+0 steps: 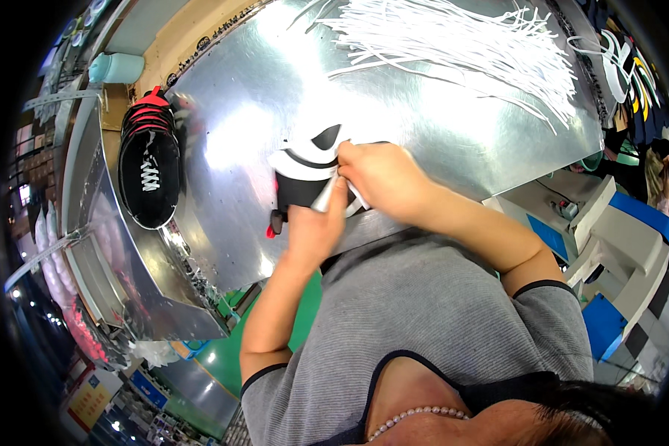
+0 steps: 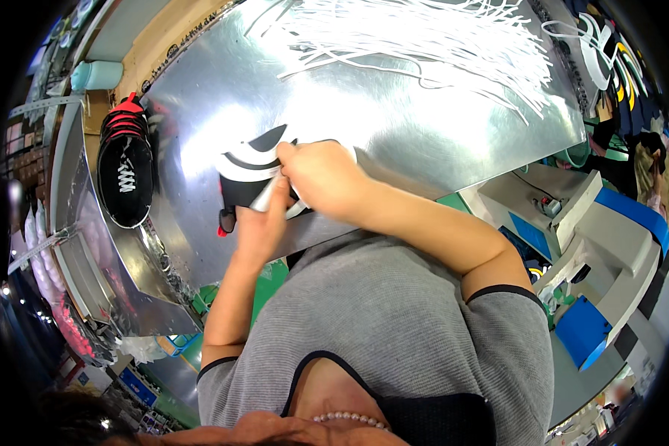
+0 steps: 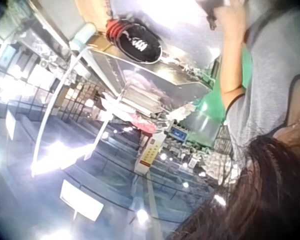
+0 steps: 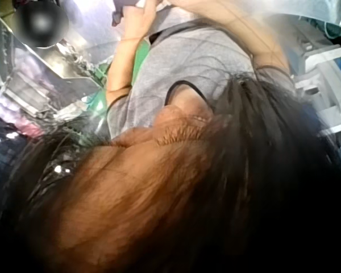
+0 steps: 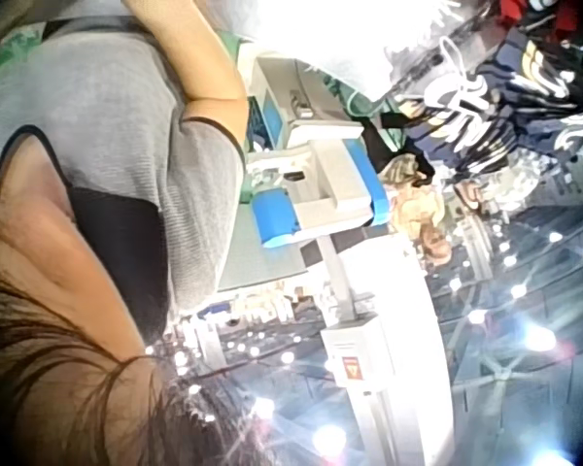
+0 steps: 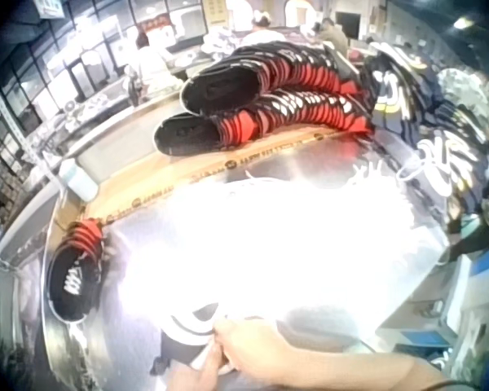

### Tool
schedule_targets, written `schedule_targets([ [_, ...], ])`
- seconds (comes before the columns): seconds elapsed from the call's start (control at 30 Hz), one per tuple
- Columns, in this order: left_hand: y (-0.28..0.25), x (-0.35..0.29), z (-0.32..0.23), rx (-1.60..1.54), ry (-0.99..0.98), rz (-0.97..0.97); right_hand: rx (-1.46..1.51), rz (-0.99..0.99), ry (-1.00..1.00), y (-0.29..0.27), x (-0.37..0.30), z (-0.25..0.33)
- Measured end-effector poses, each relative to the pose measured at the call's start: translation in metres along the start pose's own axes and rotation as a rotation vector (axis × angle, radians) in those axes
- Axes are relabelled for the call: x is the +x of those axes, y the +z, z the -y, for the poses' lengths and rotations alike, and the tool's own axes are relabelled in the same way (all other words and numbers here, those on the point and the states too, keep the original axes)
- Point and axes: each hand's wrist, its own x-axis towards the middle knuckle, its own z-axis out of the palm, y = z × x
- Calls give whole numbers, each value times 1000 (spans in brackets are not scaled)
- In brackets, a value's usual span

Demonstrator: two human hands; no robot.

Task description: The person threads white laces through the eyelets of a black and white shoe upper at a metal table. They pick up individual laces and shoe uppers from stacks and place the laced components aside.

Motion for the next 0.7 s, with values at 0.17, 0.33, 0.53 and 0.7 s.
schedule_targets([
  [0.17, -3, 6, -4, -110, -207, 71, -81, 297, 108, -17, 16, -6],
  [0.33, -16, 19, 1, -209, -440, 111, 409, 50, 180, -38, 18, -12],
  [0.53, 4, 29, 2, -177, -163, -56, 531, -54, 217, 10, 15, -29],
  [0.7, -24, 30, -21, -419, -529, 212, 351, -149, 247, 16, 24, -32],
])
